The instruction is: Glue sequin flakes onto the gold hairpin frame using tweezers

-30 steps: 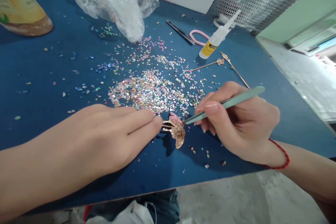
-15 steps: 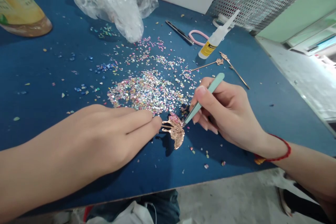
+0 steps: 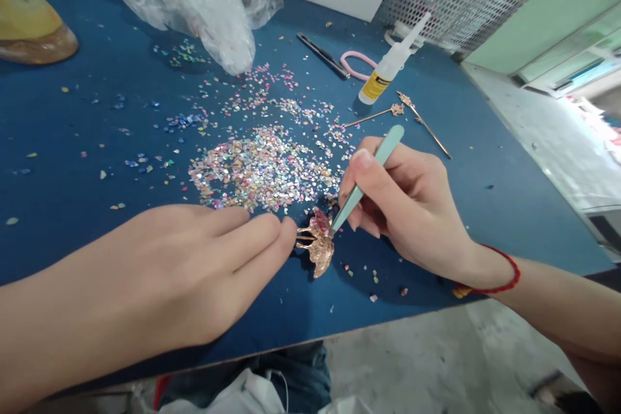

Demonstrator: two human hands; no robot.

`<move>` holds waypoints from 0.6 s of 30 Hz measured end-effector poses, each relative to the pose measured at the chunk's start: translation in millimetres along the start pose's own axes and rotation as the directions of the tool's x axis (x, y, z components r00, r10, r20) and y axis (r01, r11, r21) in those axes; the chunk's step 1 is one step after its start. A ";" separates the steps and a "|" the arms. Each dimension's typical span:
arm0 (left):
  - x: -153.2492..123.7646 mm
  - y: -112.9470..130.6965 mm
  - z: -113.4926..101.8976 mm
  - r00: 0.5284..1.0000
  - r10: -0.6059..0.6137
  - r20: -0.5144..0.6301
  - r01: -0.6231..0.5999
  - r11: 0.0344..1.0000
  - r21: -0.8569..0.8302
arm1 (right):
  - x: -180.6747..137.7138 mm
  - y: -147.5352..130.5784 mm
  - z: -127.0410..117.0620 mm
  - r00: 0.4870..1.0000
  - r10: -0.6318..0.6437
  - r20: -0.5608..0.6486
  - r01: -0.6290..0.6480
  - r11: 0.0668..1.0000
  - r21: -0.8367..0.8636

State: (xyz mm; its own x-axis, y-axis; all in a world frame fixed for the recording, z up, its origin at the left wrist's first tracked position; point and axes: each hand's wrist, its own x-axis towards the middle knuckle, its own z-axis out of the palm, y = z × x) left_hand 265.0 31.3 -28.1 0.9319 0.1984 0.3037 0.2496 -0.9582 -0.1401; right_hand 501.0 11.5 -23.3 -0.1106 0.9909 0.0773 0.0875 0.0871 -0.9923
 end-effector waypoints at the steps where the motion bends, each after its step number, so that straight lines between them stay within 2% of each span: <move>1: -0.1 0.6 -0.2 1.000 0.008 0.010 -0.008 1.000 0.004 | 0.5 0.7 0.5 1.000 -0.027 0.000 0.027 1.000 -0.008; 5: -0.7 1.5 -2.1 0.998 0.030 0.048 -0.031 0.999 0.013 | 3.5 2.9 1.9 0.998 -0.055 0.030 0.056 0.998 -0.023; 13: -2.2 0.2 3.7 1.000 0.016 -0.017 -0.016 1.000 0.012 | 5.8 -1.1 6.6 0.998 -0.036 0.057 0.044 0.989 -0.144; 18: 3.3 2.1 -4.5 0.998 0.050 0.049 -0.052 0.998 0.040 | 5.5 -2.6 7.8 0.999 -0.007 0.041 0.013 0.987 -0.161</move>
State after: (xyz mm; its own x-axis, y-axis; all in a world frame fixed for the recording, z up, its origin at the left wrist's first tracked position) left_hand 267.4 29.0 -23.1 0.9551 0.1598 0.2496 0.2108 -0.9582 -0.1934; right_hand 492.4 15.9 -21.0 -0.1519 0.9852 0.0800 0.2446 0.1159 -0.9627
